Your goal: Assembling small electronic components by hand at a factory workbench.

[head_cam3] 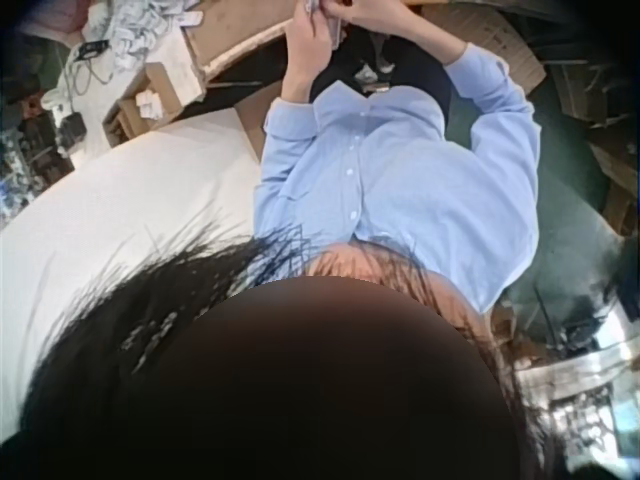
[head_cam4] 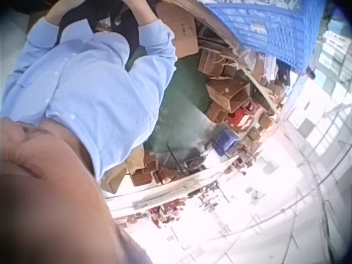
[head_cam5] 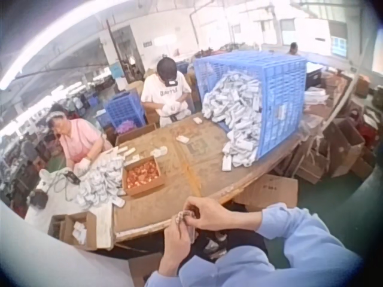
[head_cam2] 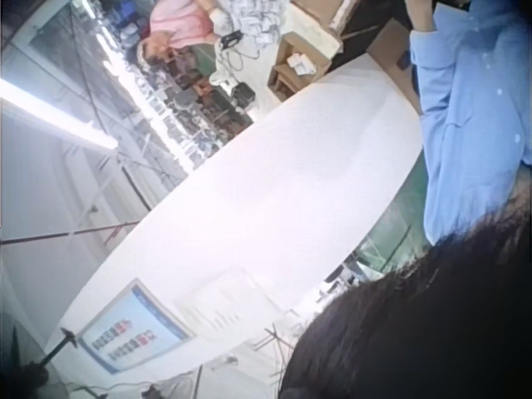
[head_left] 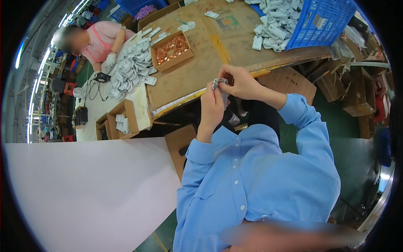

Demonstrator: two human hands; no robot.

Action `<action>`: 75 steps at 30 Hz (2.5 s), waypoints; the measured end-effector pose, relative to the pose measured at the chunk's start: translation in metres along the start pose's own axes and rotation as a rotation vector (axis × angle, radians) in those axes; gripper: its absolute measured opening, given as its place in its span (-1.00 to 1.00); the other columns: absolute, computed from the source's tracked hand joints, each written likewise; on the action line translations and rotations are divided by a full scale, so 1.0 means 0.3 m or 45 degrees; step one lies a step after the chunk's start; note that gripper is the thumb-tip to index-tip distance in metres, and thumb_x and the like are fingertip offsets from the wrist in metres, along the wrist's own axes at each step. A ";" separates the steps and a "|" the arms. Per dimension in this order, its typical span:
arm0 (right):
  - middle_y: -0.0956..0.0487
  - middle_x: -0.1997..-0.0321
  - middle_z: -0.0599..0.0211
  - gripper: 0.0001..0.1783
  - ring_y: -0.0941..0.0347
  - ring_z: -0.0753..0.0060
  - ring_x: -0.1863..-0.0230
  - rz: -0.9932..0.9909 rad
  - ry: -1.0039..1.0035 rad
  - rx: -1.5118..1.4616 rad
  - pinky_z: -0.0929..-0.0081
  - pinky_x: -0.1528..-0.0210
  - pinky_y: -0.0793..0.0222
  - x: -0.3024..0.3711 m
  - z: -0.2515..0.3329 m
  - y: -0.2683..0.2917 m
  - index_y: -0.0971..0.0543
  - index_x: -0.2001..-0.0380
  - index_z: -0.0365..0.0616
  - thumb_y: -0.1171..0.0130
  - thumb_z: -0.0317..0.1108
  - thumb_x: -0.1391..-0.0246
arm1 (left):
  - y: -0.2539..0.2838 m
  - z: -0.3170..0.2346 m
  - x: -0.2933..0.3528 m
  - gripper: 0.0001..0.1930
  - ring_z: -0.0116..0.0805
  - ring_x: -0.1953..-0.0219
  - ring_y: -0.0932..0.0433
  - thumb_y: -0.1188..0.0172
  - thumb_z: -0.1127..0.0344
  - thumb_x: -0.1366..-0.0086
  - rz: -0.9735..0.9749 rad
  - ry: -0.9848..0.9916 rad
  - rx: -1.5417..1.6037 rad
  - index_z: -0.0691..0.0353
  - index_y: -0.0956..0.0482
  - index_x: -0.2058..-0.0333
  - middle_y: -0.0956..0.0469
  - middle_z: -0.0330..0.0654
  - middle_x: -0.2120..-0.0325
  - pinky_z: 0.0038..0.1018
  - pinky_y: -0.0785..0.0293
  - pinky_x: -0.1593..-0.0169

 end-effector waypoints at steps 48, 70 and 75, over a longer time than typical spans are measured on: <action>-0.50 0.37 0.45 -0.71 -0.39 0.66 0.39 0.625 -0.426 -0.574 0.65 0.36 -0.34 -0.072 -0.264 -0.066 -0.51 0.16 -0.18 -0.15 -0.19 -0.17 | 0.088 0.182 -0.062 -0.73 -0.45 0.25 -0.53 -0.11 0.38 -0.26 -0.193 0.038 0.109 0.32 -0.44 0.08 -0.58 -0.12 0.30 -0.48 -0.45 0.16; -0.39 -0.03 0.07 -0.49 -0.25 0.05 -0.15 -0.178 0.074 0.954 0.17 -0.21 -0.13 -0.188 -0.627 -0.069 -0.43 0.08 -0.20 -0.15 -0.06 0.00 | 1.543 0.726 -0.822 -0.63 -0.38 0.63 -0.46 -0.32 0.16 -0.11 -1.217 0.154 -0.439 0.45 -0.54 0.44 -0.55 -0.13 0.64 -0.41 -0.38 0.52; -0.38 -0.03 0.07 -0.48 -0.25 0.06 -0.15 -0.121 0.102 0.923 0.16 -0.21 -0.12 -0.193 -0.625 -0.068 -0.41 0.06 -0.19 -0.15 -0.07 0.00 | 1.368 0.706 -0.765 -0.44 0.06 0.10 -0.51 -0.31 0.17 -0.11 -1.474 0.124 -0.948 0.45 -0.45 0.00 -0.50 0.18 0.09 -0.23 -0.43 0.02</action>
Point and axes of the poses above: each hand's wrist, its own x-axis away from the middle knuckle, its own y-axis out of the back of the hand, z = x × y, the point moved 1 cm from there along -x, towards the middle knuckle
